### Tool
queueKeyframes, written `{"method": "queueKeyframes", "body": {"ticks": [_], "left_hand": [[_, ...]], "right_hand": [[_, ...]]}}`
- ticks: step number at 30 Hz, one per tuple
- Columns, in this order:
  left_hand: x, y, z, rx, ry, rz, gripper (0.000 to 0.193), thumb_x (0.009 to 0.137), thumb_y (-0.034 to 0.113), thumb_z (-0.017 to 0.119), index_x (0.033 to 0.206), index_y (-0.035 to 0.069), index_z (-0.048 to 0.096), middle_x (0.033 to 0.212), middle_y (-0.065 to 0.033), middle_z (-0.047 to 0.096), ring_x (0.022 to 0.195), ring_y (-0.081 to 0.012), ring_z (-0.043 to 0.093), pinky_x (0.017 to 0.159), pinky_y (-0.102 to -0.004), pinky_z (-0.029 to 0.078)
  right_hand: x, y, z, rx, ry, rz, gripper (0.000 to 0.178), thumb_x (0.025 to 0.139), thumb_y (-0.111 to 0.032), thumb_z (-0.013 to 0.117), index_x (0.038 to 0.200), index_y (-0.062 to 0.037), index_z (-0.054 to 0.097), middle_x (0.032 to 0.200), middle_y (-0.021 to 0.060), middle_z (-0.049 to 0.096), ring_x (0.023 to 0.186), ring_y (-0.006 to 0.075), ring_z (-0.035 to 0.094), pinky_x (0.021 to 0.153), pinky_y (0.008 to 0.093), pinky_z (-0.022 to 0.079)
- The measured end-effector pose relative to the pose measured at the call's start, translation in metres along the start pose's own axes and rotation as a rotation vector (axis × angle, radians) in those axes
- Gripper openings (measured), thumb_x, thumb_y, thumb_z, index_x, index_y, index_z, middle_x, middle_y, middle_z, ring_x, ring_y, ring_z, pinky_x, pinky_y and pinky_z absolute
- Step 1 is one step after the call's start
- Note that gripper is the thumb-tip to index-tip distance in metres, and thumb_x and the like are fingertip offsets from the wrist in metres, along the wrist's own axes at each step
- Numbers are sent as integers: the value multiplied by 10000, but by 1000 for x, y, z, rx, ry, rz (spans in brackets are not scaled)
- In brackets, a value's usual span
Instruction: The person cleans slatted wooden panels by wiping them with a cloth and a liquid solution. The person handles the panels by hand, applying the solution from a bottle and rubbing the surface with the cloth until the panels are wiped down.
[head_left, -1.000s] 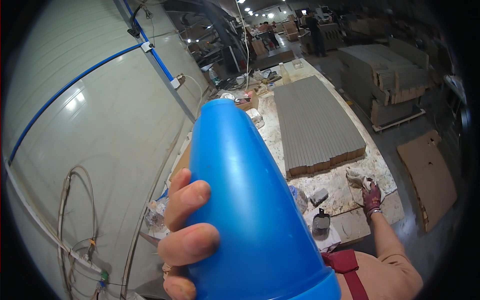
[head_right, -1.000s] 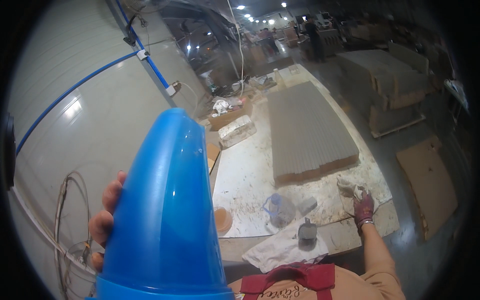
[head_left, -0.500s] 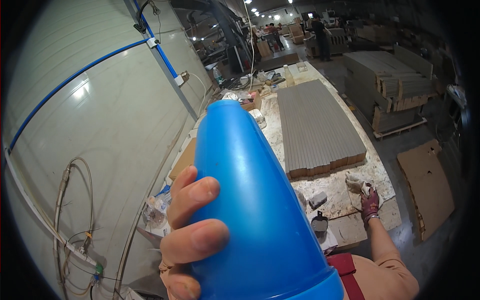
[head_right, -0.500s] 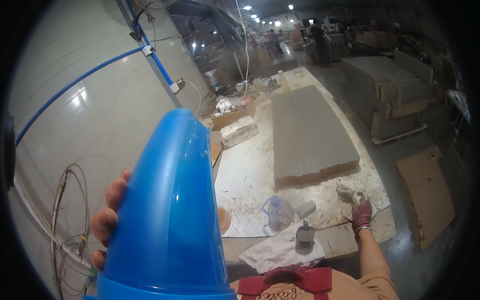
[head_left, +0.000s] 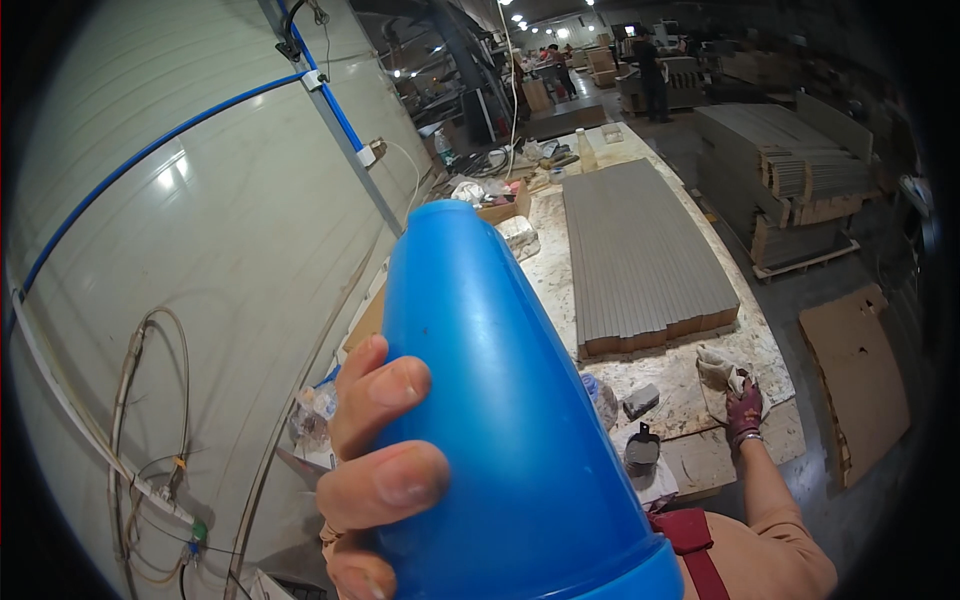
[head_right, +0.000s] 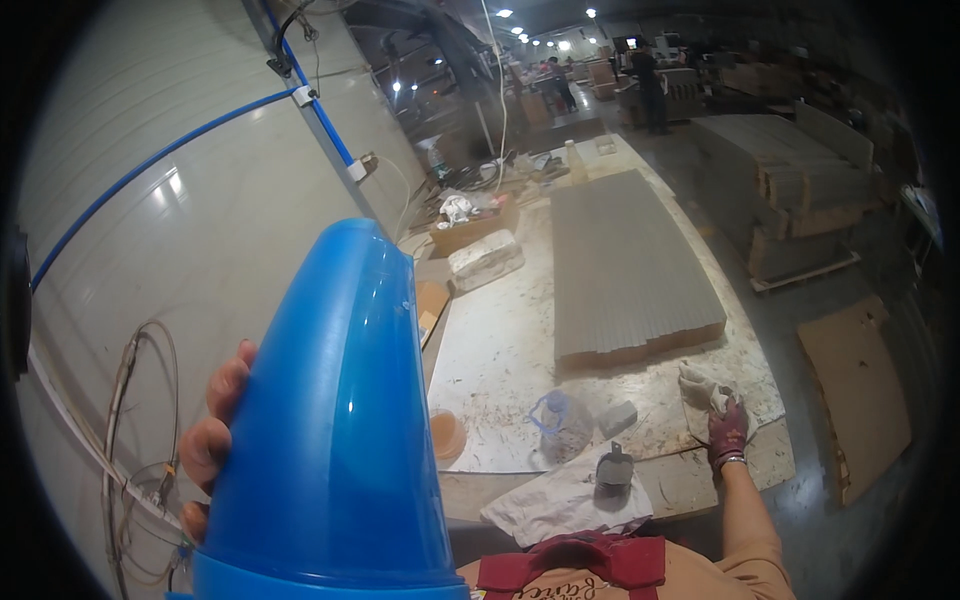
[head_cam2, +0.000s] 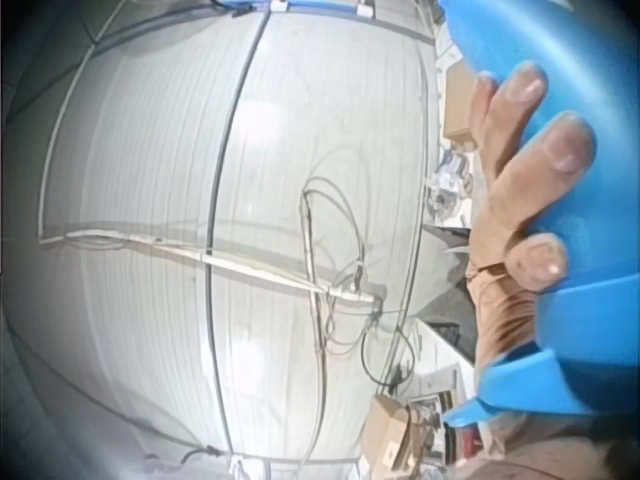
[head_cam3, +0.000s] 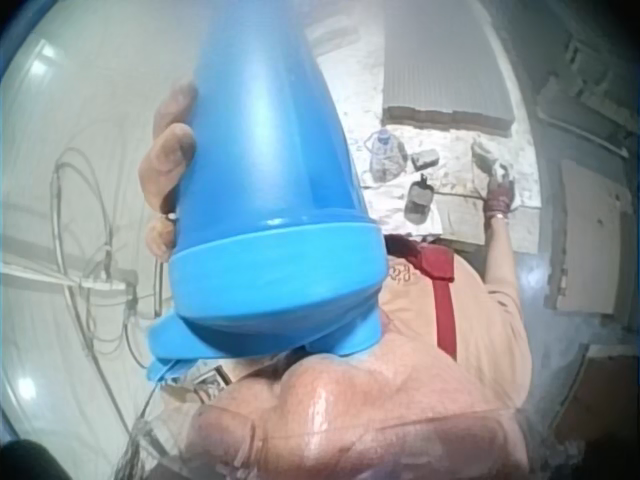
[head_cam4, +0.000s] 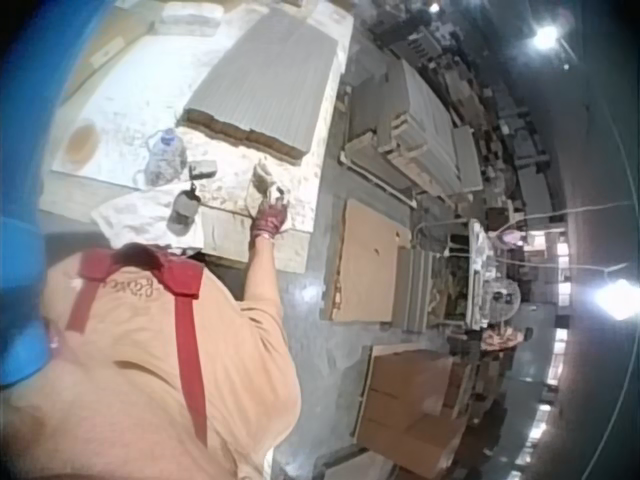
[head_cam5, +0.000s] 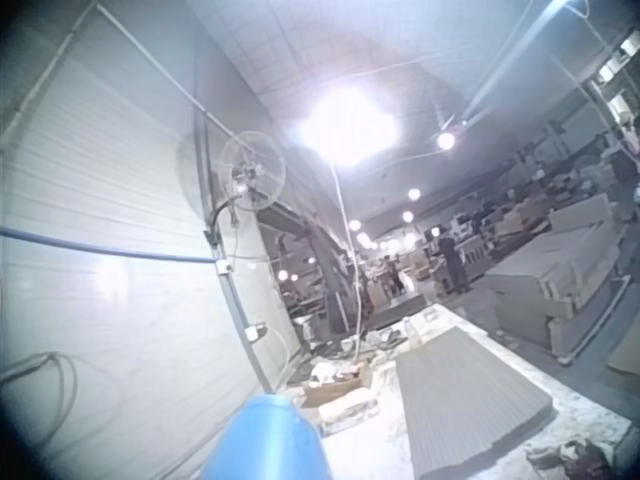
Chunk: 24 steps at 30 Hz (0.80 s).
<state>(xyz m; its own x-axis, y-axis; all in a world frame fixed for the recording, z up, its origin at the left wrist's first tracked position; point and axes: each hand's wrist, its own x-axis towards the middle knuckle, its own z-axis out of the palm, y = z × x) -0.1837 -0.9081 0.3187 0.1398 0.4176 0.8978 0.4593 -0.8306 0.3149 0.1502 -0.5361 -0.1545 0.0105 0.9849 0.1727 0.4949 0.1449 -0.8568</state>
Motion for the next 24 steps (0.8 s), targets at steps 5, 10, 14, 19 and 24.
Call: {"method": "queueKeyframes", "body": {"ticks": [5,10,14,19,24], "left_hand": [[-12,4,-9,-12,24,-64,625,918,685,252,1341,268,447,1459,-113,377,1413,-281,278,1142,-546,244],[-8,-4,-6,-43,35,-22,601,917,668,284,1357,282,418,1469,-110,361,1414,-288,273,1132,-550,268],[-8,-8,0,49,-19,-32,553,923,617,351,1387,317,367,1481,-100,336,1413,-301,268,1117,-558,299],[1,0,9,250,-112,30,546,930,553,435,1424,360,302,1496,-88,304,1412,-318,262,1098,-568,339],[3,0,7,308,-131,86,593,923,509,504,1448,415,244,1505,-62,287,1412,-326,257,1085,-571,367]], "right_hand": [[-15,-36,0,-162,42,-133,421,766,-113,665,1166,-12,580,1119,232,588,1011,418,569,859,445,467],[-2,-4,-2,-17,10,-28,420,770,-127,665,1166,-21,576,1154,238,569,1037,417,557,877,451,460],[-14,-29,-12,-272,49,-157,468,778,-167,667,1209,-32,544,1186,255,548,1058,436,538,897,469,448],[-19,-45,-15,-248,65,-180,476,786,-176,659,1225,-39,536,1191,256,543,1062,441,530,905,474,441],[-23,-58,-20,-208,32,-186,455,800,-160,641,1227,-37,543,1179,248,548,1060,433,534,898,468,442]]}}
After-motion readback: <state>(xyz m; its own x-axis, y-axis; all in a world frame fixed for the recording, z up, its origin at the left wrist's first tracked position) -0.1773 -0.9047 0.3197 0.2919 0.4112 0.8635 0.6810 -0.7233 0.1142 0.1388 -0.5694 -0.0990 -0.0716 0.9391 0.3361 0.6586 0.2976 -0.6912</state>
